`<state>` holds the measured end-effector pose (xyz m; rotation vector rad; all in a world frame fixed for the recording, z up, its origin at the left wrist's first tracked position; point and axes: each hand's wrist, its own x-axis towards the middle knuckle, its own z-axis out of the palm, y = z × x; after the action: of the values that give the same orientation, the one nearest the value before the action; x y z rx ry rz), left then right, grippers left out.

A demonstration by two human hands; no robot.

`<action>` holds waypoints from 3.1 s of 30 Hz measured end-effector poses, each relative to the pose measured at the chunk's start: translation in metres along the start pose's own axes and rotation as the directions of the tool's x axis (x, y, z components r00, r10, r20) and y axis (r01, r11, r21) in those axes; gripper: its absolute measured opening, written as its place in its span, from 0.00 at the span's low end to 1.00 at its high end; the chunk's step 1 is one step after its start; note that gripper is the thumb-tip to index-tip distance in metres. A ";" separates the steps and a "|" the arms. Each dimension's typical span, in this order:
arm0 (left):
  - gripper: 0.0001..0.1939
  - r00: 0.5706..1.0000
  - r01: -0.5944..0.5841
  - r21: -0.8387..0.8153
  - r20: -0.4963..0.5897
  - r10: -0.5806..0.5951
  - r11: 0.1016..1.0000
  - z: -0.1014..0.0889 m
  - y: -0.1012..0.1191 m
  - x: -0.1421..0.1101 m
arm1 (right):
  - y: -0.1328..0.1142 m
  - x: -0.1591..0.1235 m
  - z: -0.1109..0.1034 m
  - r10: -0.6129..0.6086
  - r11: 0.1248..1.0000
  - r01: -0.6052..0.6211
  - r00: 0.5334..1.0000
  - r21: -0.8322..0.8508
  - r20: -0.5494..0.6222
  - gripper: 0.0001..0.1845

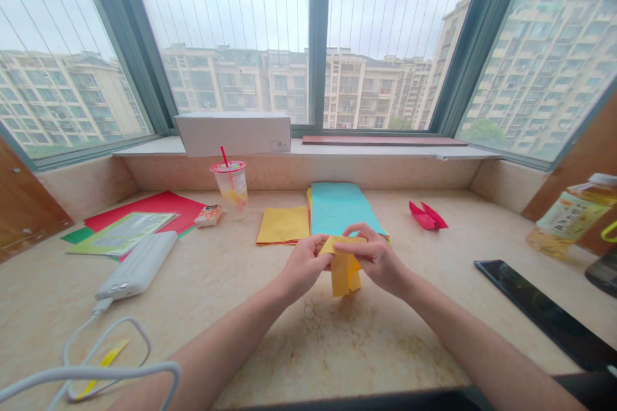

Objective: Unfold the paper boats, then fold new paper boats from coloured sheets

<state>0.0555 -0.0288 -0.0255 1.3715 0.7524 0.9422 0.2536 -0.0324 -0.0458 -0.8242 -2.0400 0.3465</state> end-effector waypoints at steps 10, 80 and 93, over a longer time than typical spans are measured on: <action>0.19 1.000 -0.015 -0.065 -0.022 0.013 0.998 0.001 0.002 0.000 | -0.007 0.003 -0.002 0.071 0.997 -0.070 0.996 0.020 -0.047 0.24; 0.11 0.994 -0.106 0.415 0.079 0.080 0.904 -0.007 -0.001 -0.001 | -0.014 0.006 0.000 0.437 0.771 -0.417 0.896 0.481 0.076 0.31; 0.18 0.962 -0.036 0.107 -0.267 0.064 0.994 -0.012 0.004 0.007 | -0.015 0.007 -0.017 0.150 0.979 -0.134 0.984 0.154 -0.099 0.14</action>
<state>0.0472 -0.0173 -0.0221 1.3700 0.9864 1.1600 0.2585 -0.0395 -0.0239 -0.8801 -1.8343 0.5134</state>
